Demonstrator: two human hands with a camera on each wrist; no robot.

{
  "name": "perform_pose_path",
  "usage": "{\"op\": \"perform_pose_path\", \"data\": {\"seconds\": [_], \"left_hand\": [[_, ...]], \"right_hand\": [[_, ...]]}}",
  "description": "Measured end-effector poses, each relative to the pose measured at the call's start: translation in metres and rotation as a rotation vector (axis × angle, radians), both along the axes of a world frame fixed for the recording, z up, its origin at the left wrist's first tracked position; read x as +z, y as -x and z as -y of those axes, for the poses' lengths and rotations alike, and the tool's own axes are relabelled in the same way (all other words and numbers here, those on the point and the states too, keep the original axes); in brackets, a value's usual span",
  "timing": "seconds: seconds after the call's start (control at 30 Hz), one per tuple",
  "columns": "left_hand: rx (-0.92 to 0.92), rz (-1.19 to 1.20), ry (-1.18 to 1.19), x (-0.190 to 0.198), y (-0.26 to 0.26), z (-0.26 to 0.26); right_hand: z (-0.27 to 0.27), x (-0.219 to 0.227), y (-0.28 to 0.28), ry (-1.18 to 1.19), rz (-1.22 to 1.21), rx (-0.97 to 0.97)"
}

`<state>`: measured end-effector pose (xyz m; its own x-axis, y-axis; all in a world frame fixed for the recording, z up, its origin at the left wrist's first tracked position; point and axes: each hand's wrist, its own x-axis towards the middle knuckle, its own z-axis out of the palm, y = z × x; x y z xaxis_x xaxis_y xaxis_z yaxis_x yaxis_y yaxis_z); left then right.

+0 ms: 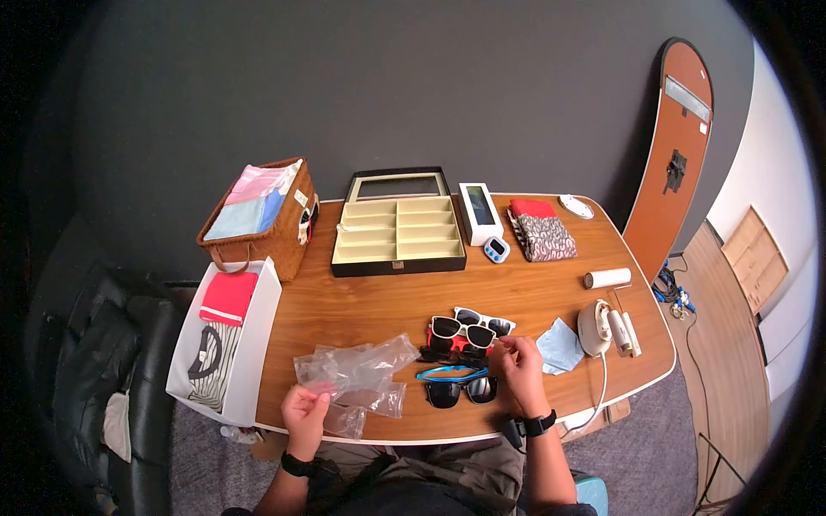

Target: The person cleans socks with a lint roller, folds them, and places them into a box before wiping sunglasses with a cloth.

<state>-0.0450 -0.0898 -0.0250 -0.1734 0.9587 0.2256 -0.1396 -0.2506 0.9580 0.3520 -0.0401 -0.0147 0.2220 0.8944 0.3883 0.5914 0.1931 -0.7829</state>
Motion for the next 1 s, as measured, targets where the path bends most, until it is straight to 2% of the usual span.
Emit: {"op": "perform_pose_path", "data": {"seconds": [0.07,0.1,0.13,0.17,0.2,0.23,0.27,0.33,0.4,0.47,0.5,0.53,0.6,0.67,0.73,0.77,0.8,0.87,0.9,1.0], "left_hand": [[0.004,-0.031,0.016,0.007,-0.007,0.004],[-0.029,-0.050,-0.068,0.013,-0.013,0.005],[-0.063,-0.067,-0.150,0.018,-0.017,0.004],[-0.062,-0.067,-0.139,0.019,-0.016,0.004],[-0.122,-0.256,-0.230,0.021,-0.014,0.004],[-0.183,-0.445,-0.320,0.023,-0.011,0.004],[-0.181,-0.444,-0.306,0.028,-0.009,0.001],[-0.233,-0.601,-0.451,0.039,-0.004,-0.005],[-0.203,-0.633,-0.450,0.029,0.003,-0.008],[0.028,-0.400,-0.156,0.017,0.008,-0.010],[0.012,-0.142,-0.091,0.014,0.007,-0.012],[0.019,-0.142,-0.088,0.012,0.011,-0.012],[0.072,0.045,0.022,0.009,0.018,-0.012],[0.108,0.022,-0.006,0.009,0.018,-0.005],[-0.007,-0.679,-0.125,0.023,0.020,0.007],[-0.016,-0.840,-0.145,0.021,0.021,0.009],[-0.015,-0.839,-0.143,0.020,0.020,0.010],[-0.015,-1.341,-0.165,0.019,0.017,0.012],[-0.080,-1.378,-0.061,0.005,0.021,0.009],[-0.004,-1.432,-0.008,-0.022,0.020,-0.012]], "right_hand": [[0.010,0.019,0.020,-0.019,0.037,-0.062],[0.015,0.011,0.031,-0.008,-0.249,0.061],[0.022,0.015,0.044,0.111,-0.536,0.257],[0.030,0.029,0.053,0.267,-0.688,0.491],[0.038,0.040,0.066,0.397,-0.884,0.634],[0.041,0.045,0.075,0.411,-0.945,0.703],[0.043,0.047,0.083,0.426,-1.007,0.773],[0.041,0.036,0.090,0.419,-1.017,0.720],[0.038,0.022,0.095,0.392,-0.721,0.649],[0.046,0.018,0.107,0.418,-0.803,0.647],[0.051,0.017,0.114,0.421,-0.764,0.664],[0.055,0.016,0.120,0.423,-0.725,0.679],[0.059,0.016,0.123,0.448,-0.748,0.688],[0.061,0.018,0.117,0.338,-0.692,0.641],[0.059,0.017,0.102,0.276,-0.703,0.604],[0.058,0.020,0.096,0.265,-0.744,0.592],[0.058,0.024,0.092,0.255,-0.785,0.578],[0.058,0.027,0.089,0.218,-0.819,0.609],[0.057,0.026,0.089,0.210,-0.837,0.635],[0.054,0.021,0.103,0.204,-0.877,0.684]]}}
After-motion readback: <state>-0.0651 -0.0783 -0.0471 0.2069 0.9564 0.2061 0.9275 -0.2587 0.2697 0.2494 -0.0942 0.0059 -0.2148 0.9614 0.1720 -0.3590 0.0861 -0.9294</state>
